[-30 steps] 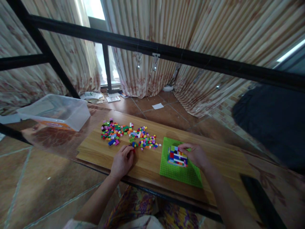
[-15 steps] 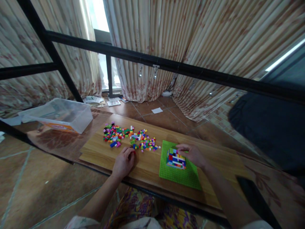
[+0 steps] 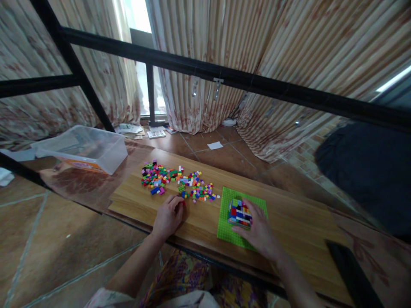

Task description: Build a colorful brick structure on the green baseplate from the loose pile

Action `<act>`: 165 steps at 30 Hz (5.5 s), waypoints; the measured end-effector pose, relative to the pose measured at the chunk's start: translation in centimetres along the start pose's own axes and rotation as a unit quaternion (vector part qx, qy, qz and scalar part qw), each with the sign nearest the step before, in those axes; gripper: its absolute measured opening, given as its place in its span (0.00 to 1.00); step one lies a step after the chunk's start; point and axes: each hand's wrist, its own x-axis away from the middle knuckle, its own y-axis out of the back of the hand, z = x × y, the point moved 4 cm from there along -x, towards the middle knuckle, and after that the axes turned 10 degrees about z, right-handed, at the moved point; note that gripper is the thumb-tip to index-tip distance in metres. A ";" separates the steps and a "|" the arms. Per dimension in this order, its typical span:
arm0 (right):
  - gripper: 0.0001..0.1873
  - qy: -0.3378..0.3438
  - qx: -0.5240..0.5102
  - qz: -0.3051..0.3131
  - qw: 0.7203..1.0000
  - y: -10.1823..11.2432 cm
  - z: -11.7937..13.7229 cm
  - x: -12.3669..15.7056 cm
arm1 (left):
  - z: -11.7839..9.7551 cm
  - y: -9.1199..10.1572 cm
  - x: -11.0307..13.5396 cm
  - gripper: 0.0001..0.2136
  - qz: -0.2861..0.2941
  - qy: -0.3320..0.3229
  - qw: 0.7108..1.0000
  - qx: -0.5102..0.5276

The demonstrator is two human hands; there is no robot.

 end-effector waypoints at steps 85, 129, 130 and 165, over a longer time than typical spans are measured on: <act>0.06 0.147 0.164 0.065 0.973 -8.2 12.4 -7.8 | -0.2 -0.1 0.2 0.08 0.003 0.007 1.000 0.023; 0.24 -0.175 -0.115 -0.180 0.961 2.3 -4.6 0.2 | -0.1 0.3 -0.2 0.07 -0.002 -0.002 1.000 -0.025; 0.23 -0.172 -0.120 -0.173 0.962 2.0 -4.6 -0.1 | -0.1 0.3 -0.2 0.07 -0.001 -0.003 1.000 -0.026; 0.13 -0.147 -0.141 -0.060 0.977 3.0 -4.6 -2.2 | 0.2 0.0 -0.2 0.07 0.003 -0.003 1.000 -0.026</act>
